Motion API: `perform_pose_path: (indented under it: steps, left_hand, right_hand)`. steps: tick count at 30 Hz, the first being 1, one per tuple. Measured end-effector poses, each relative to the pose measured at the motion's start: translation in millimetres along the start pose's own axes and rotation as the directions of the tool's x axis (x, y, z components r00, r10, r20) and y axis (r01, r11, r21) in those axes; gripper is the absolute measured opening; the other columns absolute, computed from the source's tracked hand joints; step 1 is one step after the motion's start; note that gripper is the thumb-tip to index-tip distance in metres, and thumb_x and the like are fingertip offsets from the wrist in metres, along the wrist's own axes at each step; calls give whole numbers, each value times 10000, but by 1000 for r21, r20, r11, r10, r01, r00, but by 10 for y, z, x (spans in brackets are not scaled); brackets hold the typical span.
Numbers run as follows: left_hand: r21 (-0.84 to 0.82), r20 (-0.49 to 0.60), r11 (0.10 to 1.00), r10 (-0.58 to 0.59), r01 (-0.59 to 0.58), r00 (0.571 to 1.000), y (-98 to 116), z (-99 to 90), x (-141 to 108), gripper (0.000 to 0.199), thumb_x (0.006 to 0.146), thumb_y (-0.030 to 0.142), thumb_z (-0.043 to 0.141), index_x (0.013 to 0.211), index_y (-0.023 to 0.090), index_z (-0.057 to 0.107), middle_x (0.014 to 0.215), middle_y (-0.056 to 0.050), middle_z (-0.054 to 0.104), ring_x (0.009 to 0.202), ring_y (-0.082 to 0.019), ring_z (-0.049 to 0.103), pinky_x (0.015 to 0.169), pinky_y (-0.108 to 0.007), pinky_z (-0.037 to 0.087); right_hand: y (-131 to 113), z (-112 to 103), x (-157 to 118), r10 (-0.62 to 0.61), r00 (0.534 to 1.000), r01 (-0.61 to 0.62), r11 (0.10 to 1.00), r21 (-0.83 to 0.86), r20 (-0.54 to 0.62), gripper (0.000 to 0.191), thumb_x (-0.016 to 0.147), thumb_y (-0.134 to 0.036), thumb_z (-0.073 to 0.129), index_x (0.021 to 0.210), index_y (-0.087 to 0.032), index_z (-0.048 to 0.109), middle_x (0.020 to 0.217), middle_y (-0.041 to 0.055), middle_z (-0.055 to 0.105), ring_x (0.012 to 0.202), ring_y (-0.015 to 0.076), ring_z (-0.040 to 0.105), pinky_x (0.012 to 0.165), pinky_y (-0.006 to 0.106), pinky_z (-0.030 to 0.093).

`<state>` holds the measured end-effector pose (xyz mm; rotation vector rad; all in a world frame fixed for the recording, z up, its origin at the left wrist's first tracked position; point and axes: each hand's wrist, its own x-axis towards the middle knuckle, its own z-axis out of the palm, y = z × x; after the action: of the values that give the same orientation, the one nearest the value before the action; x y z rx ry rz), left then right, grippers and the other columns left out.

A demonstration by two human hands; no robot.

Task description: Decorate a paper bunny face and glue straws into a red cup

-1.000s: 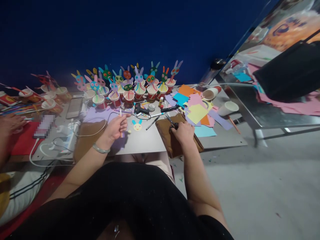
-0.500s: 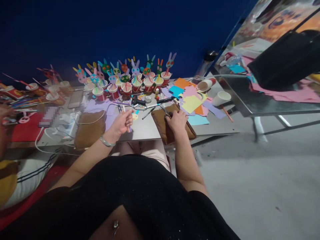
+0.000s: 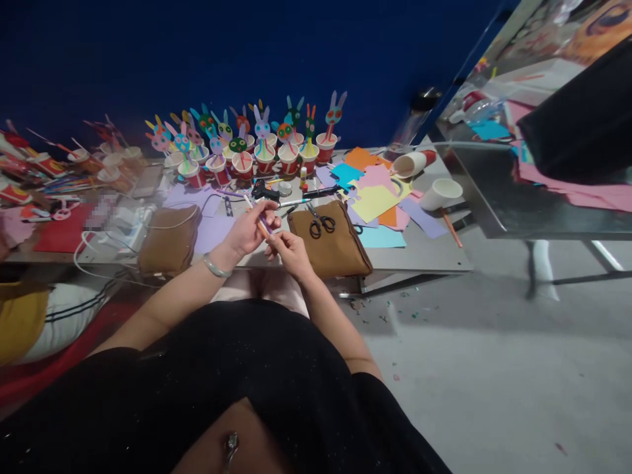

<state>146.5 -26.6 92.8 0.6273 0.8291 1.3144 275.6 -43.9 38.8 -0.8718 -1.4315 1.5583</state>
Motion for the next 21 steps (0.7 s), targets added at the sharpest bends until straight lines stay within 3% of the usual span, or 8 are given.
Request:
perform_pose_path:
  steps: [2, 4, 7, 11, 17, 19, 21]
  left_hand:
    - [80, 43, 997, -19, 16, 999, -26, -10, -1, 153, 890, 284, 716, 874, 137, 675, 680, 7, 614, 674, -114, 625, 646, -227, 478]
    - [178, 55, 983, -46, 36, 997, -31, -60, -4, 175, 795, 218, 789, 910, 130, 691, 775, -12, 671, 721, -112, 648, 675, -226, 488]
    - [271, 21, 963, -12, 6, 1000, -42, -170, -8, 209, 749, 215, 810, 901, 106, 719, 685, 10, 637, 621, -75, 581, 594, -197, 425]
    - [192, 51, 981, 25, -34, 998, -164, -256, -51, 291, 699, 275, 852, 893, 100, 725, 566, 47, 567, 504, -53, 491, 519, -201, 354]
    - [56, 36, 998, -36, 33, 999, -343, -378, -240, 451, 630, 333, 913, 972, 115, 716, 731, -8, 695, 595, -94, 629, 604, -238, 458]
    - [96, 99, 989, -119, 110, 988, -269, -514, -293, 535, 583, 343, 943, 1013, 109, 729, 802, -55, 743, 684, -142, 692, 711, -289, 519]
    - [182, 242, 967, -220, 178, 945, -125, -672, -324, 614, 580, 413, 946, 1072, 108, 742, 881, -110, 774, 809, -209, 737, 831, -357, 543]
  right_hand:
    - [11, -78, -23, -8, 998, 10, 999, 41, -65, 501, 802, -701, 668, 748, -209, 585, 647, -4, 641, 533, 116, 550, 591, 287, 476]
    - [16, -177, -38, 3, 994, 3, 998, 56, -111, 468, 795, -659, 700, 760, -203, 603, 632, -17, 626, 527, 103, 529, 577, 271, 461]
    - [1, -302, -52, 13, 985, -4, 998, 55, -171, 456, 775, -638, 727, 777, -192, 632, 618, -27, 611, 526, 92, 510, 564, 256, 441]
    - [-73, -339, -53, -64, 960, 84, 995, 61, -274, 401, 720, -544, 811, 845, -187, 677, 648, -25, 633, 578, 102, 547, 607, 260, 461]
    - [-181, -208, -16, -111, 920, 164, 980, 110, -376, 324, 711, -477, 811, 806, -203, 666, 626, -39, 595, 575, 97, 517, 610, 260, 451]
    - [-198, -175, 3, -110, 923, 150, 985, 80, -370, 315, 720, -475, 800, 762, -203, 646, 599, -44, 567, 554, 92, 485, 580, 252, 424]
    - [-214, -147, 27, -123, 930, 139, 990, 21, -346, 313, 725, -468, 797, 727, -201, 633, 570, -50, 538, 535, 87, 451, 551, 245, 392]
